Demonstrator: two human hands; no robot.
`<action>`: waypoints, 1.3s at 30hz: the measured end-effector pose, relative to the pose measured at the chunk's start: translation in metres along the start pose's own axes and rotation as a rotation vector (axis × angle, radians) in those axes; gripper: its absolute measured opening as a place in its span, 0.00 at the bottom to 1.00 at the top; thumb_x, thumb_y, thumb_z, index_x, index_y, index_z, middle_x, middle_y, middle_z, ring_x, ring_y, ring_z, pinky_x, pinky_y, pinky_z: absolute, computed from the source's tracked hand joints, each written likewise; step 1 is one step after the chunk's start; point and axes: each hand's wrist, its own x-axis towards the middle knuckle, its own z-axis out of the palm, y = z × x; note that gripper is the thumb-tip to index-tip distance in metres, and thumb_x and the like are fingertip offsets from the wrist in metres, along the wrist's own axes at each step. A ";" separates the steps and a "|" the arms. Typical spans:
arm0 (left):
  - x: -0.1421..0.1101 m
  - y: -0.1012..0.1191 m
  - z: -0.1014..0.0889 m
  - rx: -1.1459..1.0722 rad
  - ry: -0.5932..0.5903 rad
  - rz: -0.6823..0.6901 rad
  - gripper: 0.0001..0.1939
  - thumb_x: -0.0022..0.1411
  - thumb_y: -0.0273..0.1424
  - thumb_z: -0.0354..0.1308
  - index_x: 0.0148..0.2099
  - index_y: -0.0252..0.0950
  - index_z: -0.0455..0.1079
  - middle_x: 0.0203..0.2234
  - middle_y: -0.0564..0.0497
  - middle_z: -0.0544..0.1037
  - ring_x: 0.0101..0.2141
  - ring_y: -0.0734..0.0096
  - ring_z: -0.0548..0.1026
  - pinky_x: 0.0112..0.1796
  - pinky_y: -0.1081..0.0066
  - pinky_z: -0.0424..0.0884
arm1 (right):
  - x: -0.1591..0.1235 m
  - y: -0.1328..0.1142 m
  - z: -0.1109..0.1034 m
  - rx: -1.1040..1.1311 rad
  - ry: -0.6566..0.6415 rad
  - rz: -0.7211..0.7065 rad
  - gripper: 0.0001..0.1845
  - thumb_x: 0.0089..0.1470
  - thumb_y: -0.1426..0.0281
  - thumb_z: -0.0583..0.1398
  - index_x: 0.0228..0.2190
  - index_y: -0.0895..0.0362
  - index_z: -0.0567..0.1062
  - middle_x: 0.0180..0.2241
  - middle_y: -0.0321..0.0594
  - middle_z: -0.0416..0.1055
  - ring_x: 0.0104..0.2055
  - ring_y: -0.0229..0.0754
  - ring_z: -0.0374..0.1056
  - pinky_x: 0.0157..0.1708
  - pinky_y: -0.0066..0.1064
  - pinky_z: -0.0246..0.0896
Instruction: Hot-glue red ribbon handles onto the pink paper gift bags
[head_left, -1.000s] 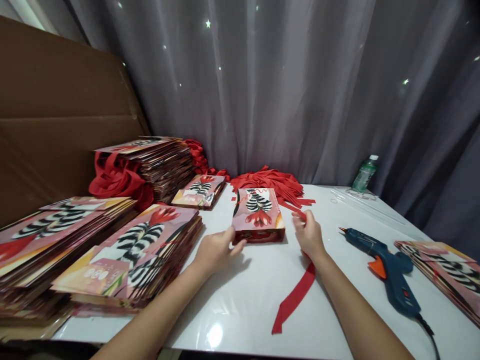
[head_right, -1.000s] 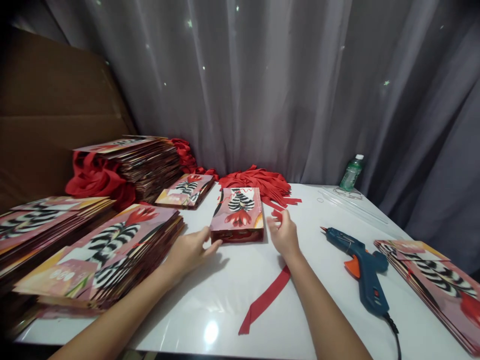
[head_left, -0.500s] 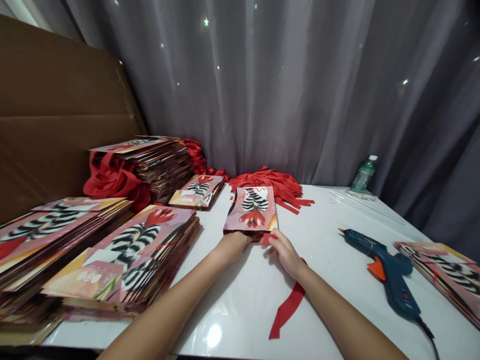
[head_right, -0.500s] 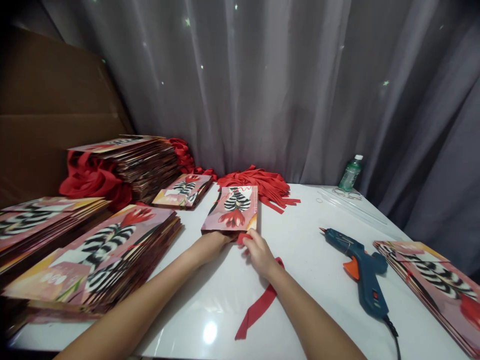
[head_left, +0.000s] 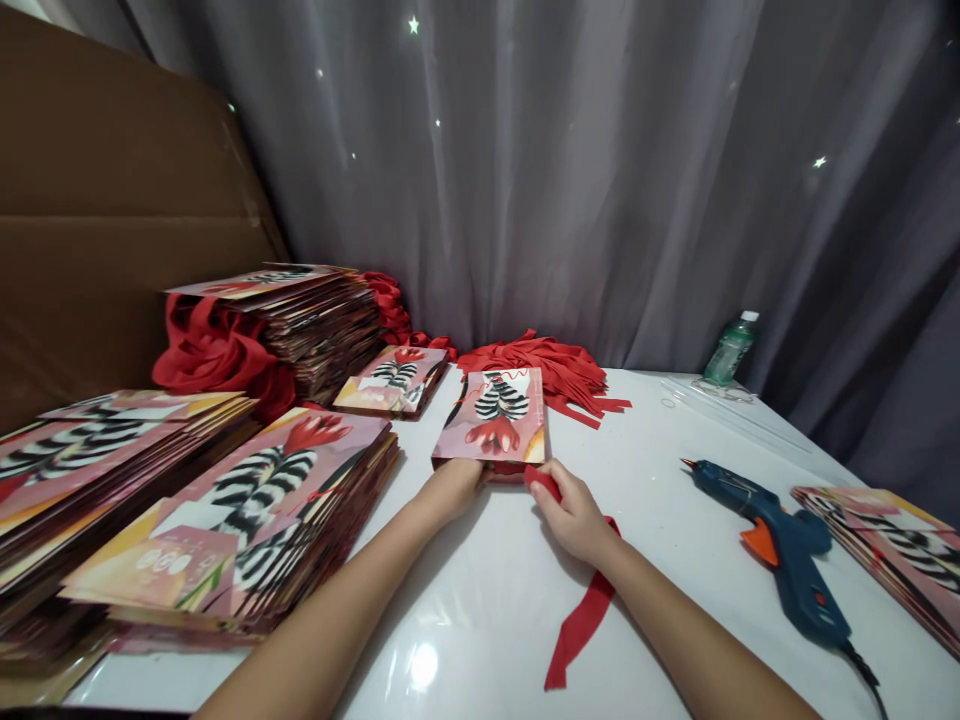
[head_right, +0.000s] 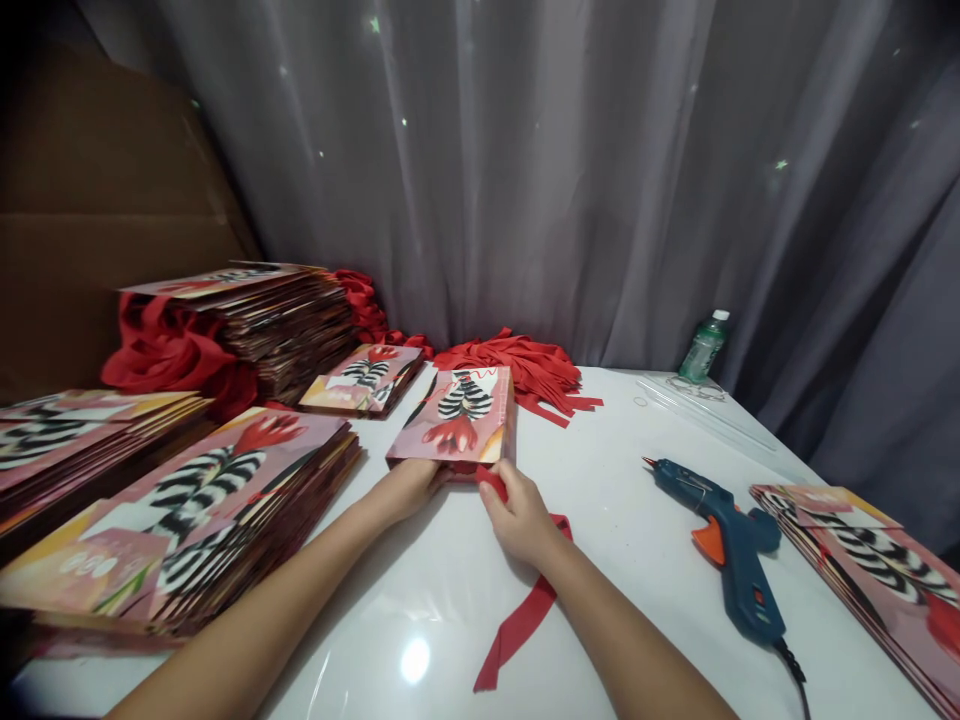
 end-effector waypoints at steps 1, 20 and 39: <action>0.000 0.003 0.000 -0.040 0.020 -0.023 0.14 0.50 0.30 0.61 0.42 0.38 0.73 0.46 0.41 0.77 0.52 0.45 0.71 0.55 0.53 0.63 | -0.002 -0.003 -0.001 -0.010 -0.011 -0.005 0.10 0.58 0.61 0.55 0.29 0.53 0.64 0.26 0.33 0.69 0.28 0.40 0.66 0.31 0.31 0.60; -0.015 0.054 0.055 -0.903 0.147 -0.338 0.23 0.56 0.52 0.61 0.33 0.39 0.58 0.23 0.60 0.62 0.24 0.78 0.63 0.25 0.77 0.62 | -0.008 -0.011 0.015 -0.176 0.337 -0.081 0.15 0.59 0.61 0.54 0.23 0.51 0.59 0.18 0.34 0.69 0.19 0.37 0.63 0.21 0.28 0.56; -0.015 0.066 0.050 -0.887 0.107 -0.367 0.23 0.54 0.50 0.62 0.33 0.39 0.56 0.23 0.60 0.64 0.23 0.79 0.66 0.25 0.77 0.62 | -0.006 -0.016 0.015 -0.322 0.268 -0.067 0.16 0.58 0.64 0.52 0.21 0.50 0.53 0.14 0.26 0.48 0.16 0.35 0.46 0.19 0.28 0.43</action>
